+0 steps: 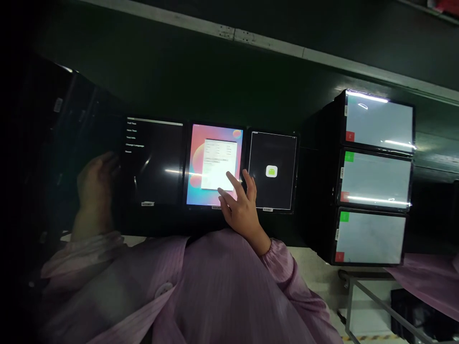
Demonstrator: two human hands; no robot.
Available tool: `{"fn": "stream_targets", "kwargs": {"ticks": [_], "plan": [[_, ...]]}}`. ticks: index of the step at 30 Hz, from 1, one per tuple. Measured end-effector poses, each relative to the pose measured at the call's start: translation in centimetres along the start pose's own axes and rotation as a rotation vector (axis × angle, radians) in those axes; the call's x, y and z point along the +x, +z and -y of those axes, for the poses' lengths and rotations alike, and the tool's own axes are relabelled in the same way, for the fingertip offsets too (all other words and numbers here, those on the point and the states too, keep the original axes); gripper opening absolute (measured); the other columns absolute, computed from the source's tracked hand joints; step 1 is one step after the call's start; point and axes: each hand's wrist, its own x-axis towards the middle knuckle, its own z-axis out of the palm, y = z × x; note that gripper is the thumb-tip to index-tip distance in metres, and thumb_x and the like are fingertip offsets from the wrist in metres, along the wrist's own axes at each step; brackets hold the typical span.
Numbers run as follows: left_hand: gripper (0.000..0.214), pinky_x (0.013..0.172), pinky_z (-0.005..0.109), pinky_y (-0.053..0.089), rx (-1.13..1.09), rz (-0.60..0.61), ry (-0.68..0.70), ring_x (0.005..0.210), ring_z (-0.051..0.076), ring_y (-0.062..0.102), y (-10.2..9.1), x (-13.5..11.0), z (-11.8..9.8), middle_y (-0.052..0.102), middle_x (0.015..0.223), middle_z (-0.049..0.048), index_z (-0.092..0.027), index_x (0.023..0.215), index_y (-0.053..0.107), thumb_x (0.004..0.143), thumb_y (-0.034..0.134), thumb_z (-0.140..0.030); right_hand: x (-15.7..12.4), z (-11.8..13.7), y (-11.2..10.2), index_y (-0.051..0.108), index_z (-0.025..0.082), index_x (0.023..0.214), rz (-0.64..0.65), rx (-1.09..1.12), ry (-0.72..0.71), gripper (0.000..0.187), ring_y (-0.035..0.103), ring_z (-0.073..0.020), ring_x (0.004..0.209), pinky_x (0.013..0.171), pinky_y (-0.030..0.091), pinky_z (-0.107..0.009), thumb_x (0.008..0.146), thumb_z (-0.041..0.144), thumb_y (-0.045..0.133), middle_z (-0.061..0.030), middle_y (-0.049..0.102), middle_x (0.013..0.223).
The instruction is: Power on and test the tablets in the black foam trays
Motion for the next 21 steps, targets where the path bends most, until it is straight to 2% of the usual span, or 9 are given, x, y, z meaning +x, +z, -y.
{"fn": "stream_targets", "kwargs": {"ticks": [6,9,13,15,18,21], "plan": [[0.019,0.104,0.045,0.061,-0.04,0.0,0.036,0.113,0.027,0.076,-0.2,0.9,0.5,0.077,0.101,0.0128,-0.017,0.088,0.073,0.076,0.062,-0.027,1.6,1.1,0.7,0.07,0.032,0.14,0.049,-0.012,-0.02,0.036,0.024,-0.0405,0.169,0.128,0.038,-0.076,0.105,0.028,0.063,-0.0086,0.057,0.166],[0.02,0.104,0.046,0.061,-0.048,0.005,0.053,0.11,0.027,0.075,-0.3,0.8,0.5,0.076,0.1,0.0129,-0.017,0.088,0.072,0.074,0.065,-0.029,2.0,1.0,1.1,0.073,0.032,0.134,0.024,-0.02,-0.027,0.031,0.023,-0.0417,0.169,0.126,0.037,-0.078,0.105,0.029,0.063,-0.0085,0.058,0.164],[0.023,0.101,0.049,0.062,-0.067,0.006,0.064,0.11,0.03,0.074,-0.4,0.8,0.6,0.075,0.102,0.0154,-0.016,0.088,0.071,0.071,0.068,-0.031,1.4,-0.5,0.2,0.08,0.03,0.119,-0.095,-0.033,0.036,0.026,0.031,-0.0406,0.166,0.124,0.045,-0.074,0.103,0.02,0.062,-0.0072,0.068,0.152],[0.023,0.101,0.051,0.062,-0.074,0.004,0.068,0.114,0.032,0.073,-0.3,1.0,0.6,0.075,0.105,0.016,-0.017,0.088,0.07,0.072,0.069,-0.033,1.2,-0.9,-0.2,0.081,0.029,0.119,-0.133,-0.042,0.043,0.026,0.035,-0.04,0.164,0.123,0.047,-0.071,0.102,0.02,0.063,-0.0074,0.07,0.148],[0.022,0.102,0.053,0.062,-0.075,0.006,0.074,0.118,0.033,0.072,0.0,1.4,0.7,0.075,0.105,0.0154,-0.019,0.087,0.068,0.074,0.071,-0.036,1.2,-0.4,-0.5,0.08,0.03,0.122,-0.079,-0.005,-0.033,0.027,0.037,-0.0389,0.164,0.122,0.049,-0.069,0.102,0.022,0.065,-0.0067,0.069,0.151],[0.023,0.102,0.052,0.062,-0.076,0.012,0.085,0.115,0.032,0.073,0.0,1.8,0.9,0.074,0.102,0.0153,-0.018,0.088,0.069,0.074,0.069,-0.035,1.4,0.5,-0.6,0.083,0.03,0.111,0.037,0.078,-0.198,0.02,0.042,-0.0355,0.162,0.125,0.049,-0.064,0.101,0.022,0.067,-0.0034,0.071,0.15]]}}
